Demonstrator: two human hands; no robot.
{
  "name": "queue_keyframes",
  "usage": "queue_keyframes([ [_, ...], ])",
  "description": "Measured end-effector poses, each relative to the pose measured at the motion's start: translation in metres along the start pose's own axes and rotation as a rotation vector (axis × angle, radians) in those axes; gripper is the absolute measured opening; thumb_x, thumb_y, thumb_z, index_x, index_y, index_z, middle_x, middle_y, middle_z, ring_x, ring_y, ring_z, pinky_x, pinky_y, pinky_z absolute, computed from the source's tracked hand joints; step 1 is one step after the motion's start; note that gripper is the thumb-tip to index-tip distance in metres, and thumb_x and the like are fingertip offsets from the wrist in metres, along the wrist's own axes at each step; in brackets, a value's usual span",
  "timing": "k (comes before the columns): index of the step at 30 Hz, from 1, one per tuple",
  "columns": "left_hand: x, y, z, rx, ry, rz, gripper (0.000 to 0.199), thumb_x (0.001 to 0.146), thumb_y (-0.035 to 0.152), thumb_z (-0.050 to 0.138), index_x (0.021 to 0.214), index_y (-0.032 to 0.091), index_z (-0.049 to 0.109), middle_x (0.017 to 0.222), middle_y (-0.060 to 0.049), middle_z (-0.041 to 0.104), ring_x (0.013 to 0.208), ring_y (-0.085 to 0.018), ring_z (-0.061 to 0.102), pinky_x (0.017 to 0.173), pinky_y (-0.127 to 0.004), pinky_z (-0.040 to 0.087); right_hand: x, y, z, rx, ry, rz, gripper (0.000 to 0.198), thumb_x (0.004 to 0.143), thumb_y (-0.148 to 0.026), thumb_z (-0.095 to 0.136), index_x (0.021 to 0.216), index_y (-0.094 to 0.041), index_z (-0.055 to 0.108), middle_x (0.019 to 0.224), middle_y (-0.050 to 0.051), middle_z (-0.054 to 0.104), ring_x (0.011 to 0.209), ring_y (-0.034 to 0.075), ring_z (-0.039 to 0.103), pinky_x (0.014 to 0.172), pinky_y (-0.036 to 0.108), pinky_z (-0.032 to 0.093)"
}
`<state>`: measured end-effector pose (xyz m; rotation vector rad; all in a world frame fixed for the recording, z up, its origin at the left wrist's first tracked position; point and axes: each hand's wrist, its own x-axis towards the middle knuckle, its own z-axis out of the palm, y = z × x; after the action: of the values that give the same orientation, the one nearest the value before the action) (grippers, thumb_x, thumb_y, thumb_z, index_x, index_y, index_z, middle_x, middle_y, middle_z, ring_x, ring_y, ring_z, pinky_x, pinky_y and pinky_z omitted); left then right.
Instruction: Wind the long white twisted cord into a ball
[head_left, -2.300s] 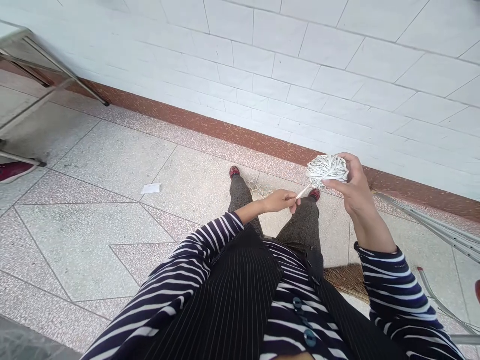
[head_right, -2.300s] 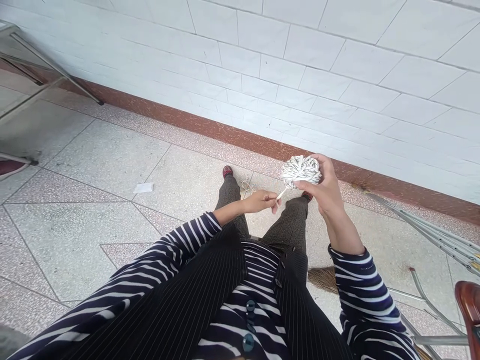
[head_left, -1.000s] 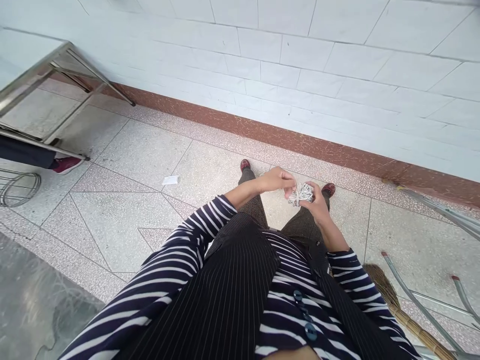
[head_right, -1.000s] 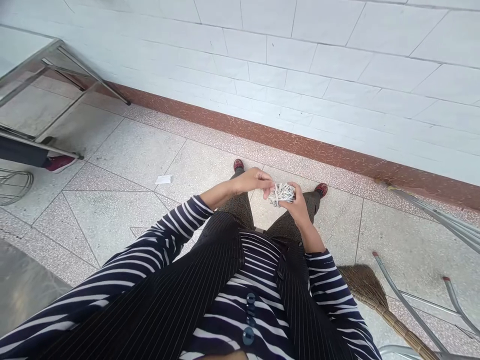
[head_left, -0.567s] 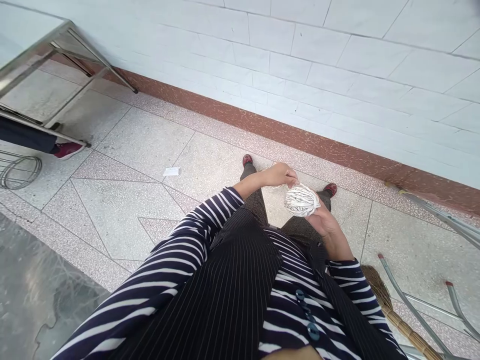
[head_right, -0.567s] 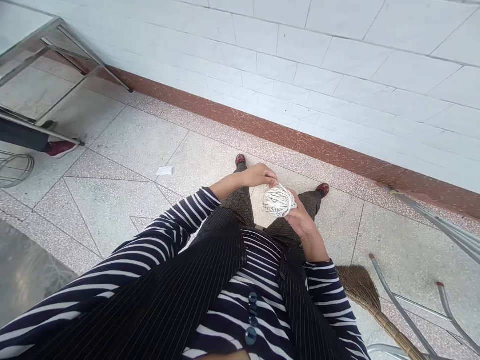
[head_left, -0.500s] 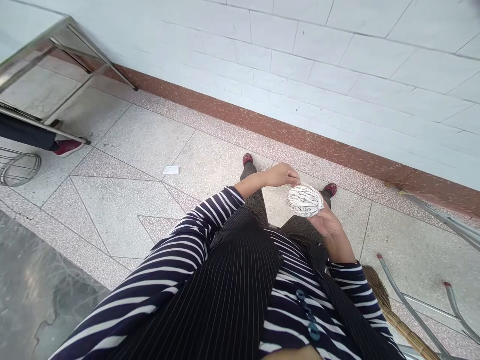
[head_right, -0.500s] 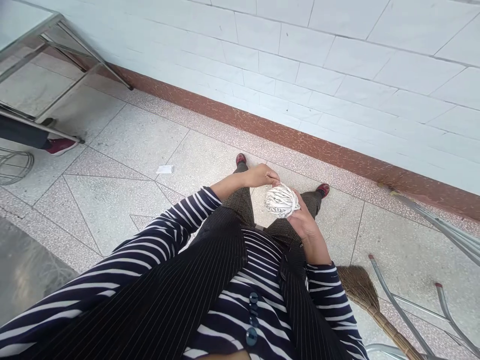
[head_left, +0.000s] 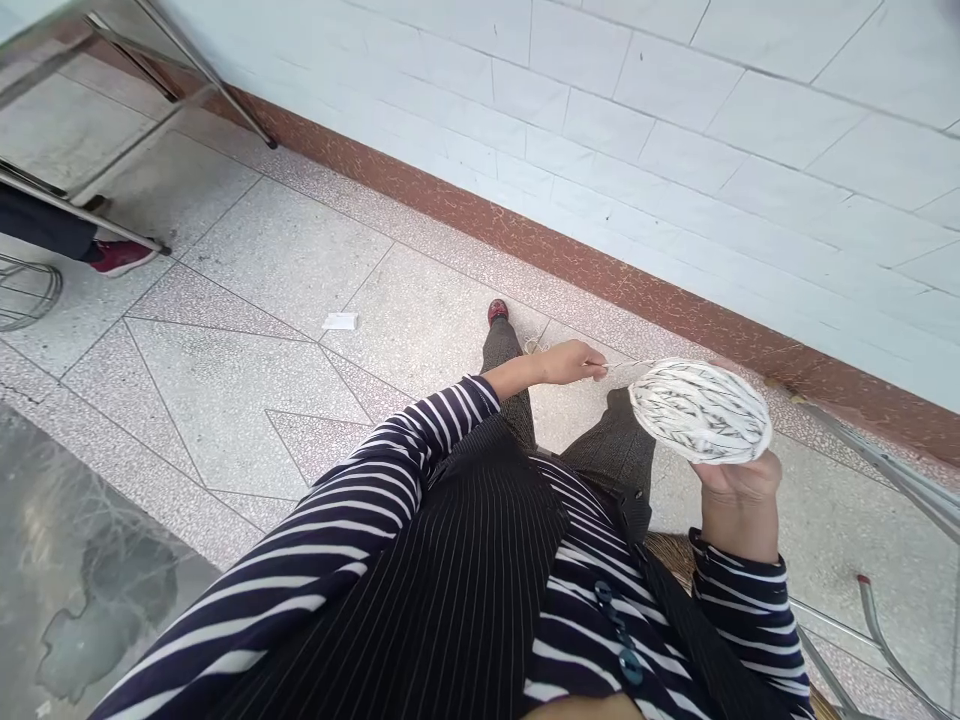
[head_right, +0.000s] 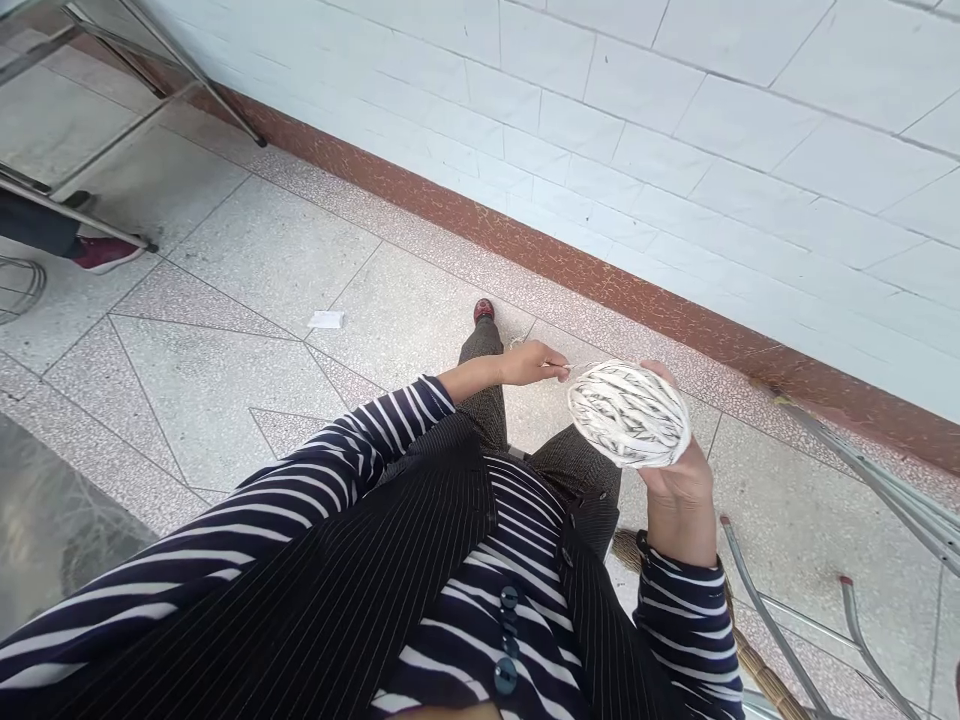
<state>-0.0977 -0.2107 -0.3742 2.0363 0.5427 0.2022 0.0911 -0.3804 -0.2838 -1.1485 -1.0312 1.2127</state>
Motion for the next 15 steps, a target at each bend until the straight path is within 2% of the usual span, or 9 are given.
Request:
queue_keyframes([
  [3, -0.001, -0.006, 0.001, -0.015, 0.014, -0.022, 0.023, 0.091, 0.024, 0.052, 0.080, 0.015, 0.070, 0.075, 0.000, 0.066, 0.067, -0.011, 0.053, 0.066, -0.022, 0.033, 0.001, -0.009, 0.000, -0.024, 0.079, -0.035, 0.081, 0.065, -0.067, 0.067, 0.138, -0.037, 0.049, 0.135, 0.009, 0.057, 0.133, 0.041, 0.047, 0.109, 0.067, 0.034],
  [7, -0.003, -0.014, 0.004, -0.030, -0.006, -0.030, 0.023, 0.090, 0.024, 0.052, 0.080, 0.015, 0.070, 0.073, 0.001, 0.065, 0.064, -0.011, 0.052, 0.065, -0.022, 0.033, 0.005, -0.021, 0.003, 0.022, 0.201, -0.031, 0.070, 0.066, -0.055, 0.070, 0.132, -0.039, 0.054, 0.139, 0.007, 0.055, 0.141, 0.040, 0.037, 0.107, 0.072, 0.033],
  [11, -0.004, -0.027, 0.004, 0.044, 0.058, -0.124, 0.023, 0.091, 0.024, 0.051, 0.083, 0.015, 0.071, 0.072, 0.000, 0.064, 0.066, -0.012, 0.053, 0.065, -0.023, 0.033, 0.003, -0.045, 0.010, 0.088, 0.270, -0.158, 0.061, 0.063, -0.049, 0.076, 0.121, -0.041, 0.064, 0.144, 0.002, 0.052, 0.146, 0.040, 0.028, 0.114, 0.071, 0.024],
  [15, 0.004, -0.034, -0.010, 0.132, 0.126, -0.152, 0.025, 0.093, 0.026, 0.049, 0.093, 0.016, 0.072, 0.078, -0.002, 0.067, 0.072, -0.015, 0.057, 0.067, -0.024, 0.035, -0.008, -0.070, 0.013, 0.120, 0.281, -0.248, 0.063, 0.059, -0.058, 0.080, 0.118, -0.045, 0.065, 0.152, -0.004, 0.042, 0.149, 0.041, 0.017, 0.115, 0.074, 0.020],
])
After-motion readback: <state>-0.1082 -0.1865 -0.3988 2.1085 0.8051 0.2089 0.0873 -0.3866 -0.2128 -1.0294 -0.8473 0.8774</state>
